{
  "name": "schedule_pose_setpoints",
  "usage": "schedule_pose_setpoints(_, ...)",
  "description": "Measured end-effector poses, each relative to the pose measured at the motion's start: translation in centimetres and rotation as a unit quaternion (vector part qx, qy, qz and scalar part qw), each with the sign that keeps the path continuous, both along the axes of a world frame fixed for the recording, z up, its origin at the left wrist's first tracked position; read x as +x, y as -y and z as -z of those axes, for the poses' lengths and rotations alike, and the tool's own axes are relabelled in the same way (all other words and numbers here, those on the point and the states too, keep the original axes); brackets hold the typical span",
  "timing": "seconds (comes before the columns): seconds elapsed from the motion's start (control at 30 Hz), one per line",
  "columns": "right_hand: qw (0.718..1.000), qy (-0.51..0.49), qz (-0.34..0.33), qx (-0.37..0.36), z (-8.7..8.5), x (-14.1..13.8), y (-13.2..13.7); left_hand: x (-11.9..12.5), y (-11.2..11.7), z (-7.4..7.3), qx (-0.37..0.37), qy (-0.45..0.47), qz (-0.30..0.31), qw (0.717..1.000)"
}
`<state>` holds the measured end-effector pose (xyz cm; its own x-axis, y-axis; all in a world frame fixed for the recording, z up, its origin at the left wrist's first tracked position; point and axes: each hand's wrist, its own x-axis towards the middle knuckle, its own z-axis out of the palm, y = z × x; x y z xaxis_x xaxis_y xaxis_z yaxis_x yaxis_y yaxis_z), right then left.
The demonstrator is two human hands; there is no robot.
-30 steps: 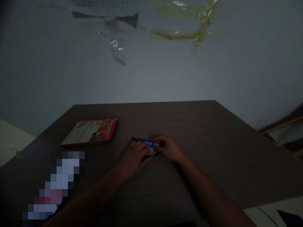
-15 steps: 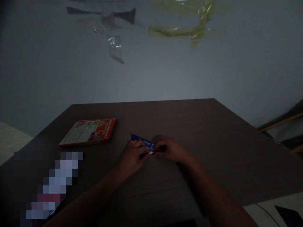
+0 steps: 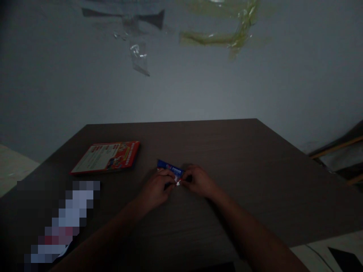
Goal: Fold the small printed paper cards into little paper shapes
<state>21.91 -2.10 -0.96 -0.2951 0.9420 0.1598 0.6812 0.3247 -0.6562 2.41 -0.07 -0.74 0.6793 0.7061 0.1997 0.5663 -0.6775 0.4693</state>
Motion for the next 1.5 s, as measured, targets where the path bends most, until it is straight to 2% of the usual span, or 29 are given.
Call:
schedule_pose_setpoints(0.27, 0.998, 0.038, 0.042, -0.023, -0.2, -0.7, -0.1, -0.1, -0.1, -0.1, 0.002, -0.005, 0.015, 1.000)
schedule_pose_setpoints(0.6, 0.996, 0.053, 0.059, -0.036, -0.5, -0.7, -0.1, -0.9, 0.3, -0.6, 0.025, -0.040, 0.062, 0.997)
schedule_pose_setpoints(0.9, 0.995, 0.028, 0.097, -0.024, 0.2, -0.5, -0.3, -0.9, 0.3, -1.0, 0.038, -0.080, 0.075, 0.993)
schedule_pose_setpoints(1.03, 0.992, -0.001, 0.115, -0.052, 0.2, -0.5, -0.3, -0.9, 0.3, -1.2, 0.038, -0.082, 0.078, 0.993)
schedule_pose_setpoints(1.33, 0.986, -0.049, 0.104, -0.119, 0.2, 0.7, -0.7, -0.7, 0.5, -1.2, 0.045, -0.094, 0.064, 0.993)
schedule_pose_setpoints(1.5, 0.984, -0.068, 0.107, -0.123, 0.4, 1.5, -0.8, -0.8, 0.5, -1.3, 0.039, -0.086, 0.070, 0.993)
